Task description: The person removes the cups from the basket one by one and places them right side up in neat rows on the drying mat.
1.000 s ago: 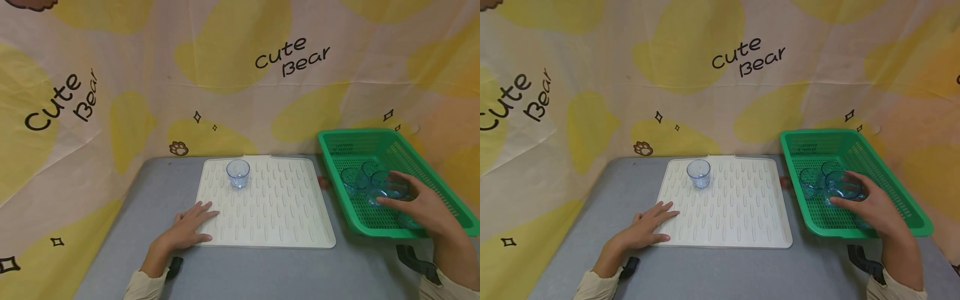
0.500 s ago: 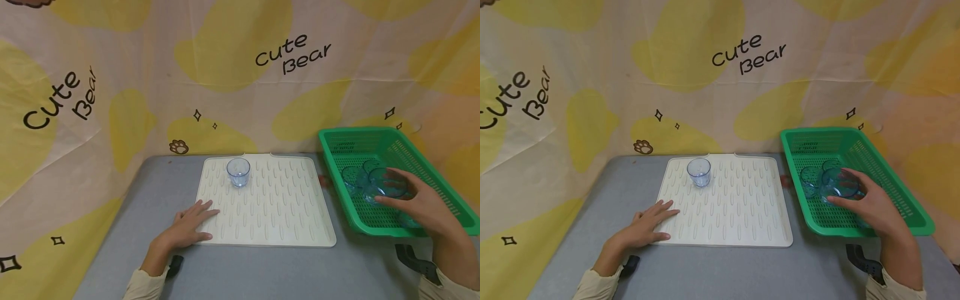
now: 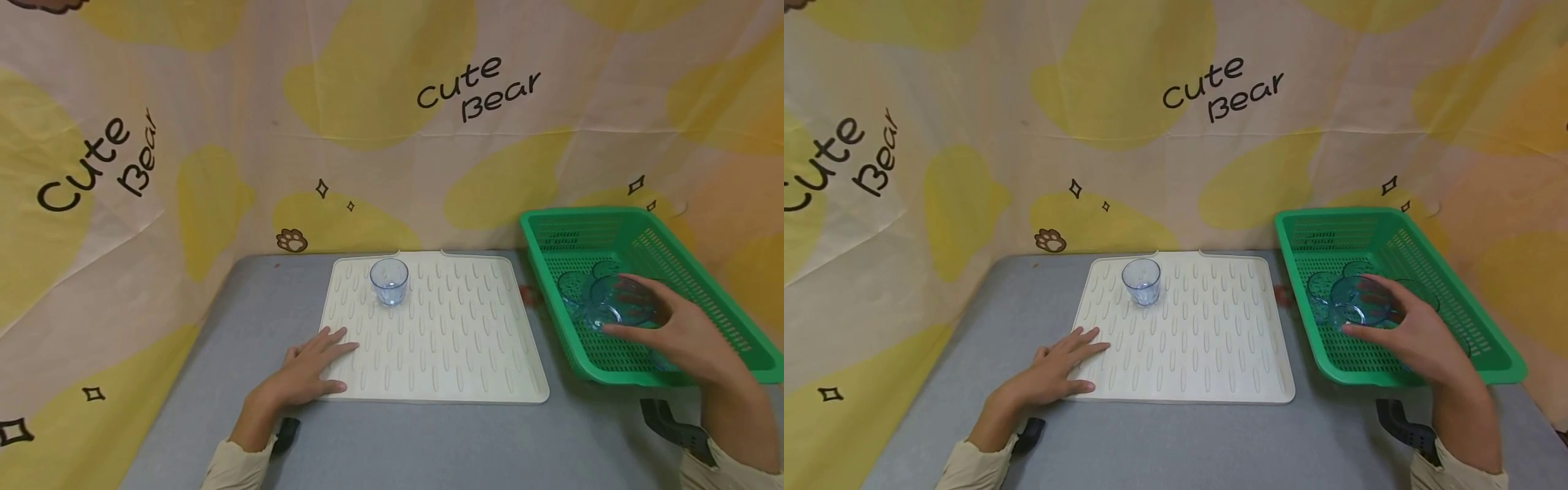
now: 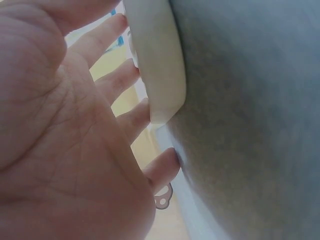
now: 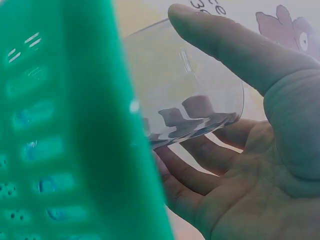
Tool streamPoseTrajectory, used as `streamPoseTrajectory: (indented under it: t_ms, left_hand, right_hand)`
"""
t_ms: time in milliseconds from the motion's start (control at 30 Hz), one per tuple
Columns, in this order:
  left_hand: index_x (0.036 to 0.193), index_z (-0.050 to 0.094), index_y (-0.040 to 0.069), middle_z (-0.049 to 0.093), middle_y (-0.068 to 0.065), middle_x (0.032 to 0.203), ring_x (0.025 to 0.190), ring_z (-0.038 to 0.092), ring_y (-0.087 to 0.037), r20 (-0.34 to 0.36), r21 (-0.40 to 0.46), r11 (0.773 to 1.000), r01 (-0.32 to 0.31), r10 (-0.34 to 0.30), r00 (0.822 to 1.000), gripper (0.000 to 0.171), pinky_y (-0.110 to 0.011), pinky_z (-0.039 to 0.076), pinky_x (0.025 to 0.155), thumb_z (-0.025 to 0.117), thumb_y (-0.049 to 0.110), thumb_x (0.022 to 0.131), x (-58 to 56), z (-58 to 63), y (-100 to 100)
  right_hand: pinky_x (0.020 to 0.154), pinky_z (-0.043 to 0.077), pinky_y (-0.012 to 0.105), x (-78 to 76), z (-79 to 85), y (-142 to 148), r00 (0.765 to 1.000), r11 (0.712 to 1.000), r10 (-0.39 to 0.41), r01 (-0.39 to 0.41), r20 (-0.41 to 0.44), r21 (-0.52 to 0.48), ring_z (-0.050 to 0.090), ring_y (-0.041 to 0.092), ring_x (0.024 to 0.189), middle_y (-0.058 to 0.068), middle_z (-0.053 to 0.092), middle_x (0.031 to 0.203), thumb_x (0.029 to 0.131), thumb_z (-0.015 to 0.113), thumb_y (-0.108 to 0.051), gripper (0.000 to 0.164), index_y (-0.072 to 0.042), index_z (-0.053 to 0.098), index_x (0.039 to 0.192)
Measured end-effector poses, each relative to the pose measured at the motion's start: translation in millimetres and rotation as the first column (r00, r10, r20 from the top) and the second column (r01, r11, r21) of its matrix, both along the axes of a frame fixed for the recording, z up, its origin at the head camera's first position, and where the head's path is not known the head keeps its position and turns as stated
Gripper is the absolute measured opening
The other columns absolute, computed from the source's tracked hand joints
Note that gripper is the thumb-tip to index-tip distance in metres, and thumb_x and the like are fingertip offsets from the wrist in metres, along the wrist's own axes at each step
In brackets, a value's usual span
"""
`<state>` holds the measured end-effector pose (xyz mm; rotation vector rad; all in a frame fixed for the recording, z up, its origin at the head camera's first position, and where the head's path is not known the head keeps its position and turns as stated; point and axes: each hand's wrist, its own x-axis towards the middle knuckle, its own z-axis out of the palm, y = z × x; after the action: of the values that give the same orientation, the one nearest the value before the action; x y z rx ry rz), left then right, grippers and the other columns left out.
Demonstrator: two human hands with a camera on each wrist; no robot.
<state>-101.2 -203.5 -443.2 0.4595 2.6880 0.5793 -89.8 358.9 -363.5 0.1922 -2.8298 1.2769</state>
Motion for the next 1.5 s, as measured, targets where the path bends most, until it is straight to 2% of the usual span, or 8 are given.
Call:
streamPoseTrajectory:
  t_ms: [267, 433, 633, 800, 900, 1067, 1267, 1500]
  left_hand:
    - [0.149, 0.044, 0.032, 0.025, 0.001, 0.166, 0.155, 0.014, -0.034, -0.040, 0.005, 1.000, 0.030, -0.029, 0.999, 0.070, -0.065, 0.023, 0.102, 0.074, 0.038, 0.086, -0.4, 2.6, -3.8]
    - [0.150, 0.043, 0.032, 0.023, 0.000, 0.167, 0.155, 0.013, -0.035, -0.023, 0.006, 0.999, 0.033, -0.033, 0.999, 0.070, -0.068, 0.020, 0.105, 0.073, 0.039, 0.087, 0.1, 0.9, -3.3]
    - [0.149, 0.044, 0.032, 0.024, 0.002, 0.167, 0.156, 0.013, -0.033, -0.019, -0.010, 1.000, 0.016, -0.016, 1.000, 0.069, -0.067, 0.021, 0.106, 0.074, 0.038, 0.087, 0.4, -3.9, -0.7]
    - [0.149, 0.044, 0.031, 0.024, 0.002, 0.167, 0.156, 0.013, -0.033, -0.024, -0.008, 1.000, 0.018, -0.018, 1.000, 0.070, -0.065, 0.022, 0.105, 0.074, 0.036, 0.086, -0.2, -3.9, -0.5]
    - [0.149, 0.044, 0.032, 0.023, 0.002, 0.167, 0.156, 0.012, -0.032, -0.029, -0.006, 1.000, 0.023, -0.023, 0.999, 0.070, -0.065, 0.022, 0.105, 0.074, 0.037, 0.087, -0.7, -3.8, 0.3]
    - [0.150, 0.044, 0.032, 0.024, 0.001, 0.167, 0.156, 0.012, -0.033, -0.034, 0.005, 1.000, 0.023, -0.023, 0.999, 0.070, -0.065, 0.022, 0.105, 0.074, 0.036, 0.087, 1.1, -3.9, 0.5]
    - [0.149, 0.045, 0.031, 0.025, 0.000, 0.166, 0.156, 0.012, -0.034, -0.033, 0.021, 1.000, 0.019, -0.019, 0.999, 0.070, -0.062, 0.021, 0.103, 0.074, 0.036, 0.086, 6.0, -5.1, -0.4]
    - [0.149, 0.044, 0.031, 0.024, 0.001, 0.167, 0.156, 0.012, -0.033, -0.043, 0.026, 1.000, 0.010, -0.009, 0.999, 0.069, -0.064, 0.021, 0.106, 0.073, 0.037, 0.087, 4.2, -5.0, 1.5]
  right_hand:
    - [0.079, 0.045, 0.005, -0.5, 4.2, -15.1, 0.998, 0.997, 0.053, -0.055, -0.037, -0.063, 0.053, -0.019, 0.107, -0.033, 0.046, 0.131, 0.087, 0.075, -0.009, 0.081, -0.020, 0.032, 0.155]
    - [0.080, 0.047, 0.007, 0.7, 7.2, -28.0, 0.995, 0.988, 0.094, -0.097, -0.031, -0.118, 0.056, -0.012, 0.108, -0.025, 0.049, 0.134, 0.089, 0.073, -0.006, 0.077, -0.020, 0.035, 0.154]
    - [0.083, 0.045, 0.007, -3.9, 10.3, -49.5, 0.993, 0.985, 0.112, -0.115, -0.030, -0.126, 0.055, -0.006, 0.109, -0.020, 0.049, 0.136, 0.086, 0.076, -0.008, 0.076, -0.019, 0.039, 0.152]
    - [0.082, 0.046, 0.009, -8.6, 12.2, -68.0, 0.994, 0.986, 0.113, -0.114, -0.009, -0.122, 0.056, -0.003, 0.108, -0.003, 0.052, 0.136, 0.085, 0.079, -0.013, 0.077, -0.018, 0.040, 0.151]
    - [0.080, 0.049, 0.013, -11.6, 12.7, -79.0, 0.993, 0.989, 0.115, -0.112, 0.023, -0.100, 0.056, 0.007, 0.112, 0.007, 0.051, 0.138, 0.084, 0.081, -0.019, 0.080, -0.016, 0.038, 0.151]
    - [0.082, 0.051, 0.019, -17.4, 10.7, -100.7, 0.991, 0.988, 0.125, -0.119, 0.056, -0.100, 0.054, 0.032, 0.119, 0.016, 0.052, 0.140, 0.082, 0.083, -0.025, 0.083, -0.016, 0.038, 0.152]
    - [0.085, 0.052, 0.029, -25.1, 7.3, -125.1, 0.986, 0.981, 0.144, -0.132, 0.079, -0.141, 0.055, 0.036, 0.120, 0.018, 0.052, 0.138, 0.080, 0.084, -0.029, 0.085, -0.019, 0.039, 0.151]
    - [0.083, 0.054, 0.029, -44.6, 6.2, -155.8, 0.979, 0.966, 0.181, -0.159, 0.093, -0.204, 0.058, 0.034, 0.115, 0.015, 0.054, 0.135, 0.077, 0.086, -0.030, 0.086, -0.020, 0.041, 0.149]
